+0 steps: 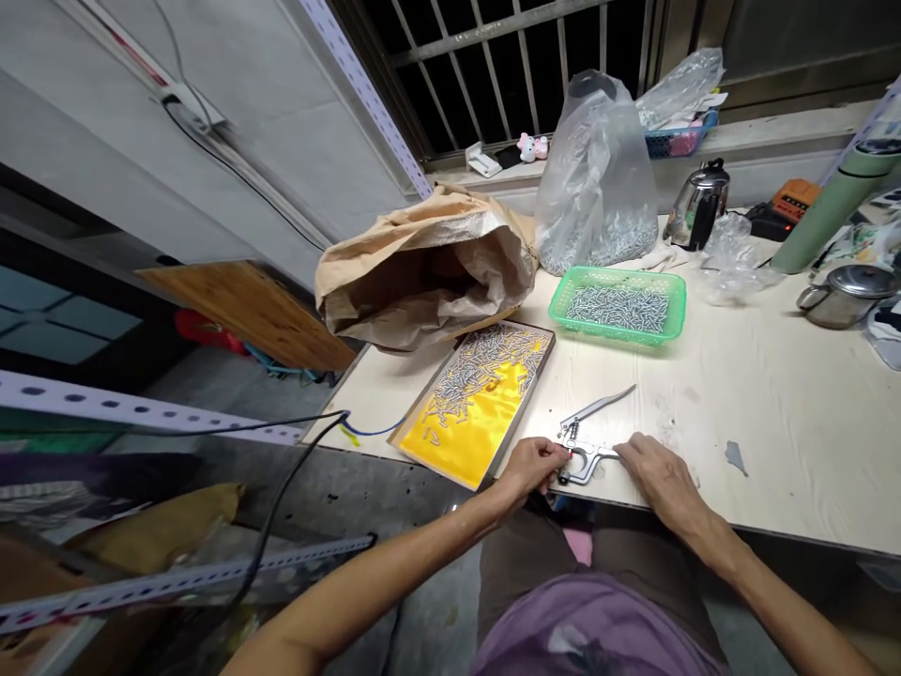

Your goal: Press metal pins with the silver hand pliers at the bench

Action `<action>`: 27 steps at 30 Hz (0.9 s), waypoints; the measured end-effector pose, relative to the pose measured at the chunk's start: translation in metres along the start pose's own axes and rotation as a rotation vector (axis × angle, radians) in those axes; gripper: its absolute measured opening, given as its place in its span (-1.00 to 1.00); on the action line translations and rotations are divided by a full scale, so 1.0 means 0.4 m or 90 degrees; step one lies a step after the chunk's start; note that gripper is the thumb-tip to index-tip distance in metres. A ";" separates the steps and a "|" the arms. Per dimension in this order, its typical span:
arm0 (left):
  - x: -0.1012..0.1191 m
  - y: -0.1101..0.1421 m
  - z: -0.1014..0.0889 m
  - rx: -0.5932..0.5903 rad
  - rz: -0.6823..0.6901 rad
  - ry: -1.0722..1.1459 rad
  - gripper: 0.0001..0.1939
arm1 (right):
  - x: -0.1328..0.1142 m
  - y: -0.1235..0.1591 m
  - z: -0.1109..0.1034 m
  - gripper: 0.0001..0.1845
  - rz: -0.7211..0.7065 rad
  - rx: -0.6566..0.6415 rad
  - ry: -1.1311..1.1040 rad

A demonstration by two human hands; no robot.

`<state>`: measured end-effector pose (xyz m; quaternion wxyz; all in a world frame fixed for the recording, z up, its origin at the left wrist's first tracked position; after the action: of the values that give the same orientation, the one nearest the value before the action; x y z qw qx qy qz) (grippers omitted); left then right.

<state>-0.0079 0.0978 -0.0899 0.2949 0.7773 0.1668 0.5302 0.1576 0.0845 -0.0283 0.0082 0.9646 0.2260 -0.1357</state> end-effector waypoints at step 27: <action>-0.021 0.023 0.015 -0.027 -0.092 -0.073 -0.89 | 0.074 -0.095 0.015 -0.06 -0.039 -0.074 0.031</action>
<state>-0.0062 0.0843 -0.0919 0.3575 0.7860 0.1942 0.4656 0.1650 0.1310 -0.0402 0.0546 0.9581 0.2629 -0.0993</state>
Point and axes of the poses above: each hand's wrist, its own y-axis away from the middle knuckle, its own z-axis out of the palm, x = y × z, the point moved 10 cm from there along -y, towards the middle knuckle
